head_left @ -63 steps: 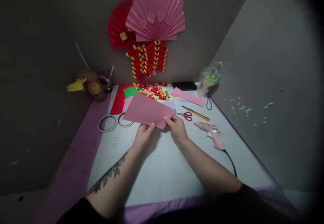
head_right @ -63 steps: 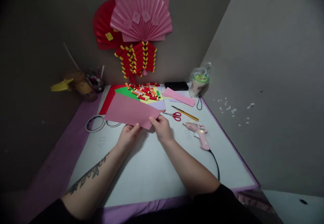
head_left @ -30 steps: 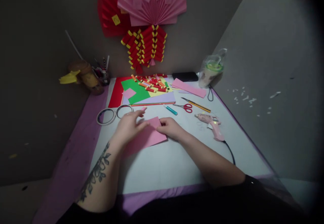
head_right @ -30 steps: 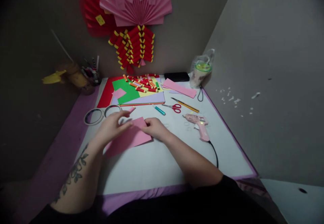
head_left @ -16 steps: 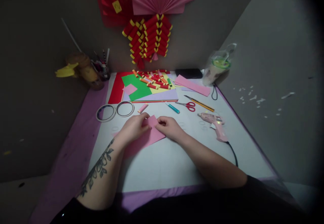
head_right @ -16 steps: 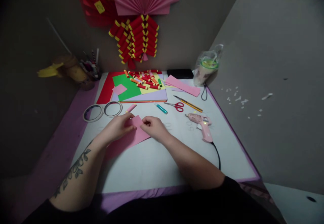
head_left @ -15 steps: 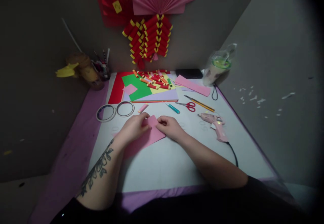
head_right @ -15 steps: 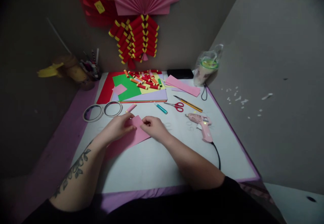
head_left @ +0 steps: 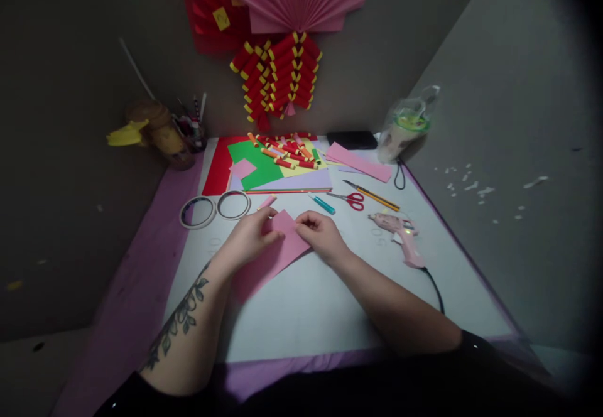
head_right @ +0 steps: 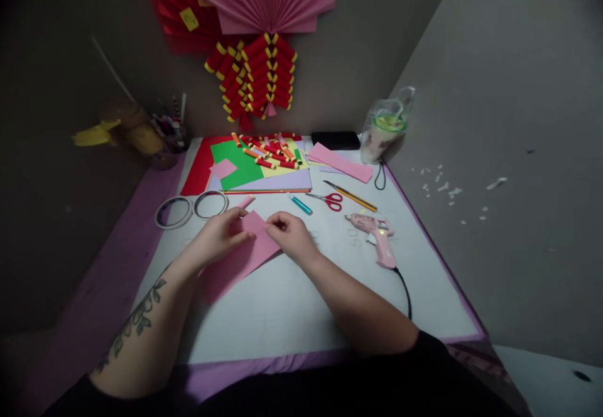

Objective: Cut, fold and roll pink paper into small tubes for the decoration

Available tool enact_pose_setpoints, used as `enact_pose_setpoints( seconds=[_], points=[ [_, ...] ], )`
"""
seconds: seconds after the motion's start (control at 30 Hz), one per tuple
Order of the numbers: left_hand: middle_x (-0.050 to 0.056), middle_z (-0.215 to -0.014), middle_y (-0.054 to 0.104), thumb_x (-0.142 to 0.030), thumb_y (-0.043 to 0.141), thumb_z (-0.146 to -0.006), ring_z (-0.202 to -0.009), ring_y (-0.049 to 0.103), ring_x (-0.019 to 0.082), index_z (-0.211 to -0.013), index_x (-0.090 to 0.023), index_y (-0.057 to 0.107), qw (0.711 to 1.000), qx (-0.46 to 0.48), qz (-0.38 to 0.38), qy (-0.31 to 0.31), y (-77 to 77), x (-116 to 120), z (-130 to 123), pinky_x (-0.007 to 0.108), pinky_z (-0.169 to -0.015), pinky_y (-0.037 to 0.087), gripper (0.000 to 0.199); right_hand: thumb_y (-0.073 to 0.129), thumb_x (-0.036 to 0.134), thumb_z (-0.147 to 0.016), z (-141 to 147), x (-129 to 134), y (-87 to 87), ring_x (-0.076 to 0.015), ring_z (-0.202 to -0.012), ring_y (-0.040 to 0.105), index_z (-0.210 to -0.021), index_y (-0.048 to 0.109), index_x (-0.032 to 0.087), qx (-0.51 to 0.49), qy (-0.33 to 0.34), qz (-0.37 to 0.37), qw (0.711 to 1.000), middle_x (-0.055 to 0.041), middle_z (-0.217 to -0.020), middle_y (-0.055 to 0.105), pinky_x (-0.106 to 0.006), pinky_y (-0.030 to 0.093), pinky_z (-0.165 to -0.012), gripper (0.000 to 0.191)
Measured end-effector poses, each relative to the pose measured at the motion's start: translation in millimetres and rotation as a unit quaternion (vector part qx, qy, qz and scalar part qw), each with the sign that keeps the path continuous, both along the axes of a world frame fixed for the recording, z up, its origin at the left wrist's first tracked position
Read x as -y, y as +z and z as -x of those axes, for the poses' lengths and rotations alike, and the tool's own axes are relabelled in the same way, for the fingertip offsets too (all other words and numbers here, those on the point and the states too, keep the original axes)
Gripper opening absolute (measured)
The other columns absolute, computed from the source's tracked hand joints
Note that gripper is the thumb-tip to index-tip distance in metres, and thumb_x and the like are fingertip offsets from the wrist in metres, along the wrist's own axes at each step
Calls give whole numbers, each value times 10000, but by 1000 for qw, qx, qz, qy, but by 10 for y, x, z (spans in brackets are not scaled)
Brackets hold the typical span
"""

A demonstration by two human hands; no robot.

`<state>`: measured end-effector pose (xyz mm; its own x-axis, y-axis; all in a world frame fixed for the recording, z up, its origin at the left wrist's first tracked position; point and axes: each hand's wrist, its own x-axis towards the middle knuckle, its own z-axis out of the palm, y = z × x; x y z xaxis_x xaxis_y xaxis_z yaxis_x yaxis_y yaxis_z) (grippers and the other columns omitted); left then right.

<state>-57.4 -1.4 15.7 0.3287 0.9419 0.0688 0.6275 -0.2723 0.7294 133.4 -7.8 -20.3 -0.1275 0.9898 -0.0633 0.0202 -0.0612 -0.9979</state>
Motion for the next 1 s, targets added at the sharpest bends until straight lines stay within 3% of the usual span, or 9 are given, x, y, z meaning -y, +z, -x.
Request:
enact_pose_setpoints(
  seconds=[0.1,0.23,0.37,0.53,0.7,0.77,0.9,1.0],
  points=[
    [103,-1173,662,-319,681,-698,-588,522,139,-985,-212,600,1000,14,9,4,12,13,-6,266,-599,391,318,655,298,-698,0,2,42,-134,-604,513,-716,595,196,-23,-9,0,1000,16,-680,588,-267,403,-588,120],
    [54,-899,712,-329,678,-712,-595,544,159,-996,-206,594,1000,4,28,-3,39,25,-19,264,-621,395,320,654,322,-707,-19,-1,88,-146,-648,529,-724,605,196,-23,-18,-12,1000,7,-715,606,-282,422,-630,136],
    [8,-676,649,-318,679,-713,-656,577,199,-973,-207,616,1000,4,24,-9,75,35,-45,256,-628,391,289,639,338,-721,-29,-6,91,-136,-606,502,-678,598,193,-7,-40,-19,999,16,-652,573,-283,420,-600,157],
    [-10,-655,593,-307,652,-735,-676,574,192,-977,-205,598,999,-16,35,-21,127,48,-60,252,-630,396,268,624,349,-740,-67,-33,74,-112,-536,472,-682,585,193,-27,-66,-8,997,29,-591,543,-248,395,-515,171],
    [-21,-657,576,-318,637,-756,-708,575,188,-998,-202,575,998,-27,46,-27,156,55,-45,249,-652,400,275,613,317,-759,-193,-108,90,-110,-552,473,-643,570,197,-47,-119,-65,990,33,-579,534,-237,389,-541,172],
    [-19,-658,577,-316,637,-760,-711,569,187,-994,-204,577,998,-28,42,-28,163,59,-44,248,-655,397,266,627,340,-763,-226,-124,93,-113,-568,473,-649,588,197,-32,-97,-66,993,25,-608,548,-242,388,-552,187],
    [-15,-690,590,-308,638,-762,-682,555,170,-1009,-199,588,998,-33,49,-34,183,67,-60,243,-640,390,274,660,402,-755,-198,-102,86,-131,-643,517,-801,669,196,-28,55,-15,998,-7,-752,612,-256,406,-587,211],
    [-13,-724,607,-301,648,-752,-651,544,156,-1020,-194,593,997,-37,53,-34,194,72,-73,240,-622,385,294,684,373,-735,-142,-76,80,-146,-746,562,-716,660,185,-72,96,-1,993,-29,-878,644,-268,428,-660,190]
  ],
)
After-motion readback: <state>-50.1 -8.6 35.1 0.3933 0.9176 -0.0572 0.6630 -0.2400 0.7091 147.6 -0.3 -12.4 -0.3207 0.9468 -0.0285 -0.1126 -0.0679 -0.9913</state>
